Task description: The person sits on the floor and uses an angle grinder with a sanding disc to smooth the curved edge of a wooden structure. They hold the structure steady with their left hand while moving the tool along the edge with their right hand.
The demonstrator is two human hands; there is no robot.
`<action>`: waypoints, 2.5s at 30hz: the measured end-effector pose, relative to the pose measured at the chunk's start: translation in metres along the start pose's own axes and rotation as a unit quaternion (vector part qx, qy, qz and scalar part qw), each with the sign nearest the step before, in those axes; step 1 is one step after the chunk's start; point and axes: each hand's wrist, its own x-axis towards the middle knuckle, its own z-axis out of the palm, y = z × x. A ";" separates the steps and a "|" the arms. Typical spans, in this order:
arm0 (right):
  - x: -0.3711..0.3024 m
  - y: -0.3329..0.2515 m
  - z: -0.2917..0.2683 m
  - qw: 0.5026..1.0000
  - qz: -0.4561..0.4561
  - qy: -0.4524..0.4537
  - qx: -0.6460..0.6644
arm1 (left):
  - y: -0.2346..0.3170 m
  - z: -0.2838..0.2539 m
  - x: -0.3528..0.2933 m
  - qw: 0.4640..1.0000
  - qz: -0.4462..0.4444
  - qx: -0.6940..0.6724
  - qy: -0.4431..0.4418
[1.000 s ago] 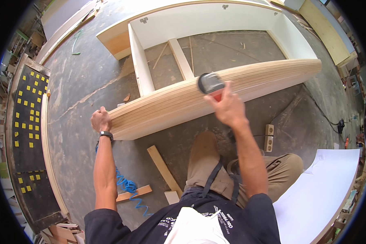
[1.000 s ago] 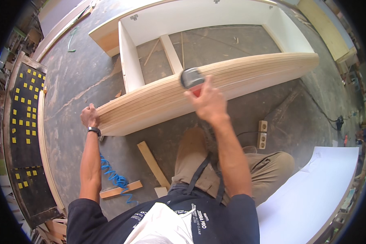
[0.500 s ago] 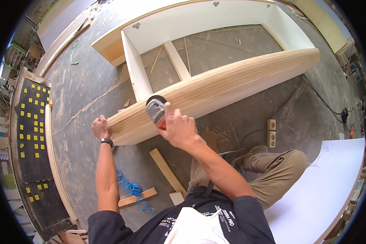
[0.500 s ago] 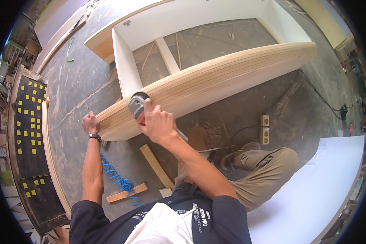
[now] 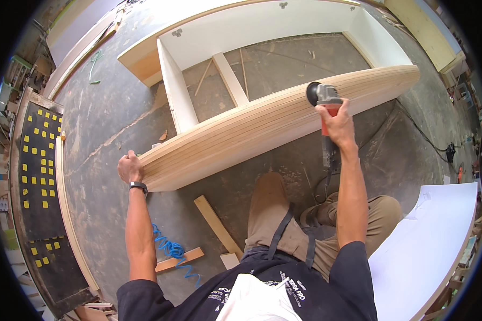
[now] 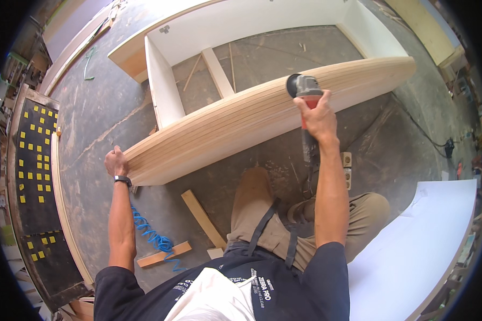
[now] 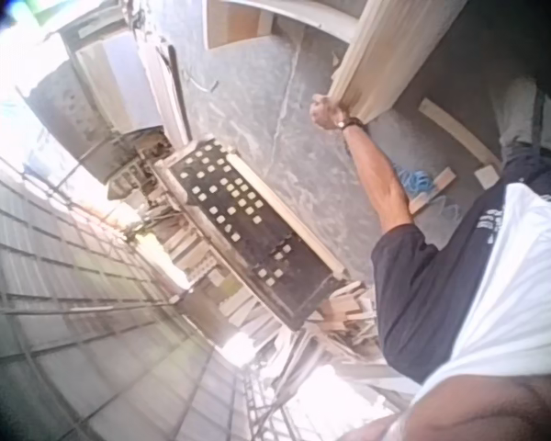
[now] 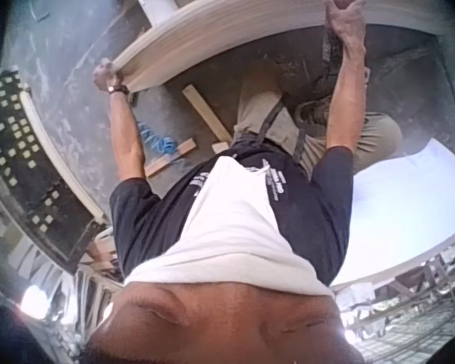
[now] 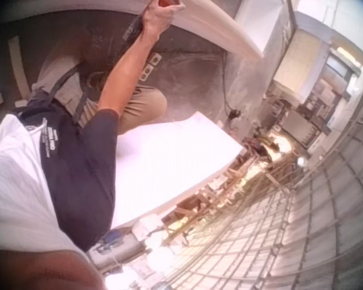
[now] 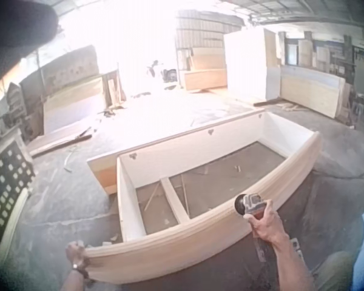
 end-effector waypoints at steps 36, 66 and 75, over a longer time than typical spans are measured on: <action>-0.099 -0.054 0.065 0.999 -0.021 -0.036 0.029 | -0.003 0.000 0.000 1.000 0.008 -0.018 0.001; -0.141 -0.060 0.109 0.986 -0.094 -0.014 0.136 | -0.005 -0.002 0.003 1.000 0.027 -0.008 0.001; -0.092 -0.016 0.083 0.964 0.021 0.087 0.249 | 0.002 -0.003 -0.002 1.000 0.012 -0.009 0.015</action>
